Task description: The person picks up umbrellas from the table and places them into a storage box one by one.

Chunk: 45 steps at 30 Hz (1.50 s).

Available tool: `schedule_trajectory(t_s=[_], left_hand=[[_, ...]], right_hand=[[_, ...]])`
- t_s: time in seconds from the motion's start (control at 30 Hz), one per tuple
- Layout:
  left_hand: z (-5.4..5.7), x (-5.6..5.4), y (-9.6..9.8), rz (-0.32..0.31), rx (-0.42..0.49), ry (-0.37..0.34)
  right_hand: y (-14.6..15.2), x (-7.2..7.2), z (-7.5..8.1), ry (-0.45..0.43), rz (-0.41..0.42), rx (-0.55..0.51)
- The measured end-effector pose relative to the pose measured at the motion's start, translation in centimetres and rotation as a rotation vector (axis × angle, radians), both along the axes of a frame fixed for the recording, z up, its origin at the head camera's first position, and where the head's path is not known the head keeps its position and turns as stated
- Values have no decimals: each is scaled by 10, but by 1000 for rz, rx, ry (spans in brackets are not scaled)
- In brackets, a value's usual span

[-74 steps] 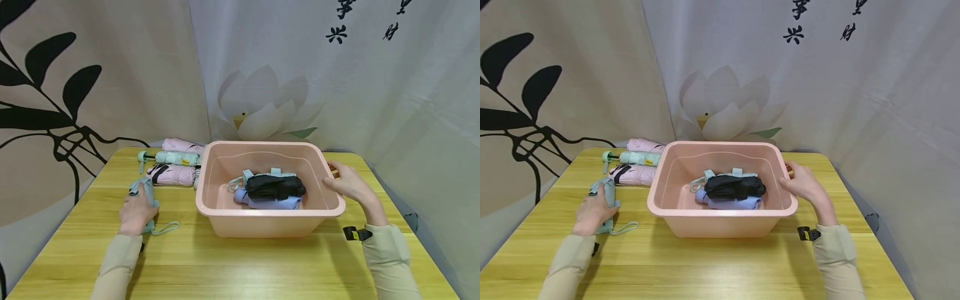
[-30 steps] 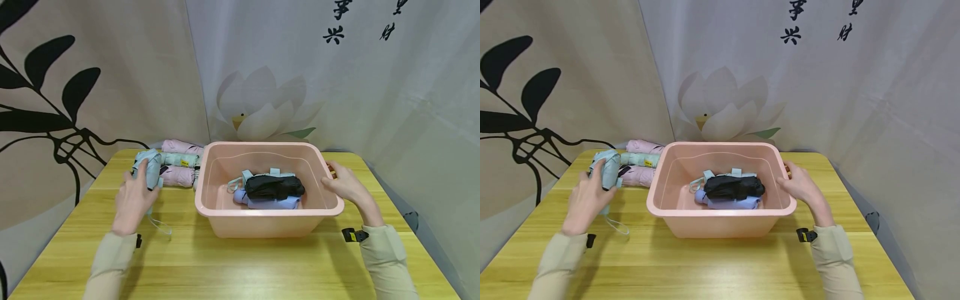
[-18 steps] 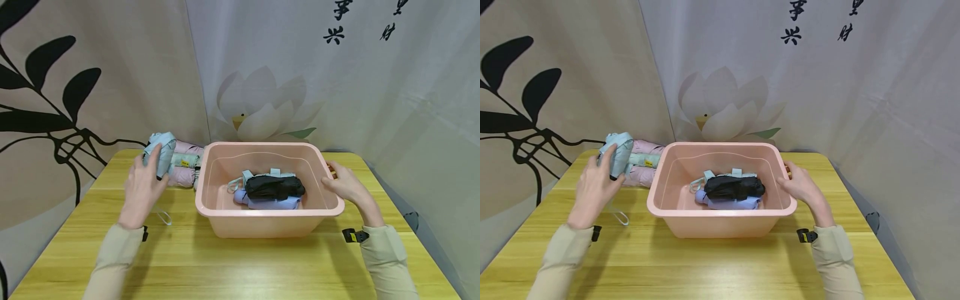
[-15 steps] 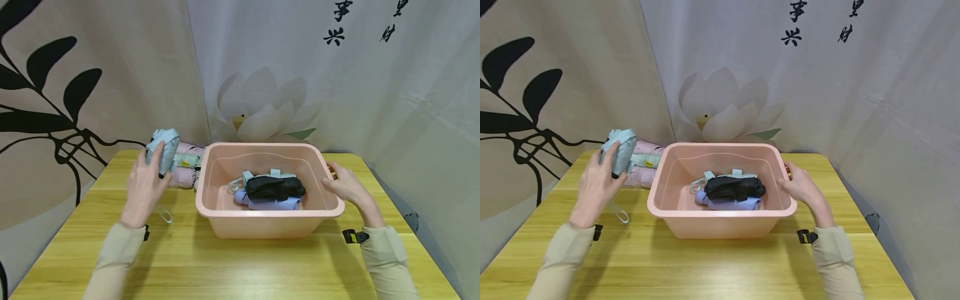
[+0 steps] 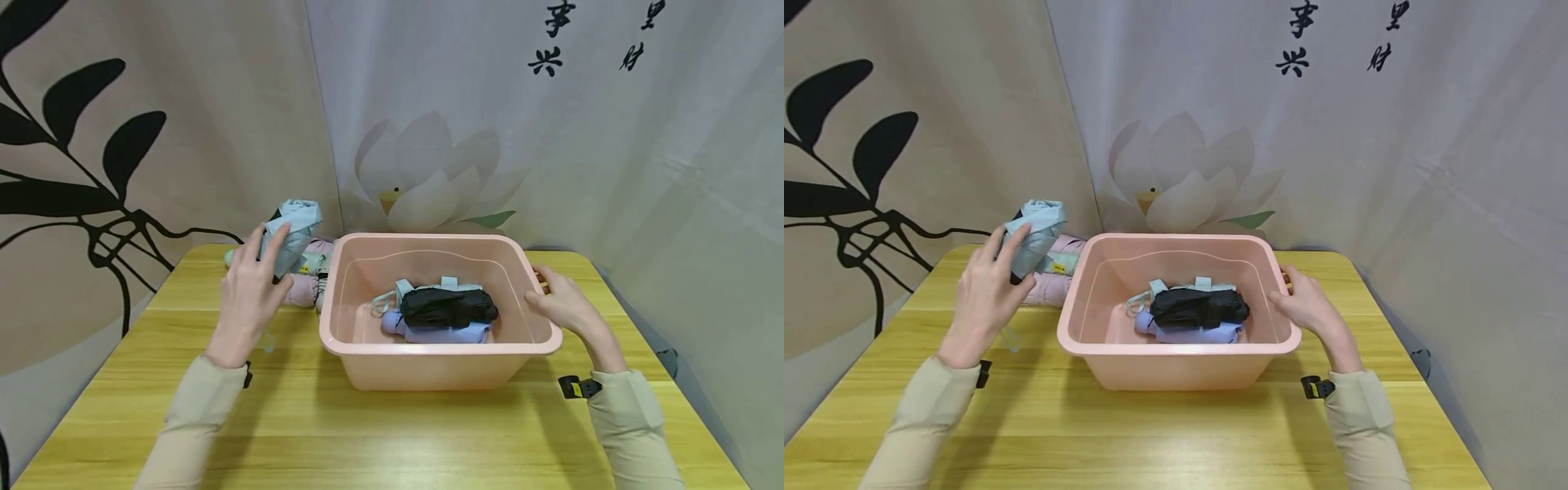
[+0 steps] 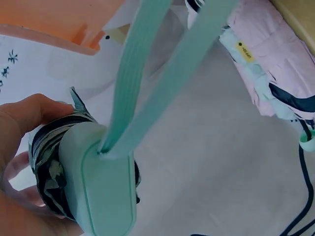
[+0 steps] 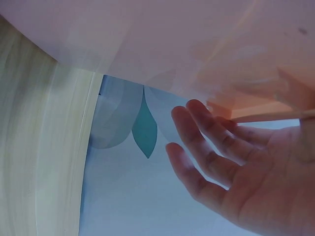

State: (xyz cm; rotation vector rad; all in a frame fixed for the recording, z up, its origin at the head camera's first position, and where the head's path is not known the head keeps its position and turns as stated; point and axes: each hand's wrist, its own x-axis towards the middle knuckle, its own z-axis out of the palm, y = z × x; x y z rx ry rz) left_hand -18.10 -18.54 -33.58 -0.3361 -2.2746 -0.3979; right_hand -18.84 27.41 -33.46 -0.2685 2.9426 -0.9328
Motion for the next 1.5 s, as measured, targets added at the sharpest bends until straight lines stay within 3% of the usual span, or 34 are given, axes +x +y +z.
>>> schedule_trajectory(t_s=[0.2, 0.4, 0.9, 1.33, 1.5], left_hand=[[5, 1, 8, -36, -25, 12], [14, 0, 19, -113, -25, 23], [42, 0, 48, -299, -87, -68], [58, -7, 74, -338, -278, -100], [61, -12, 87, -374, -351, -144]], right_hand=[[0, 0, -1, 6, 2, 0], [0, -1, -1, 11, -3, 12], [-1, 0, -2, 21, -7, 17], [-2, 0, -2, 4, -10, 7], [-2, 0, -2, 12, -7, 11]])
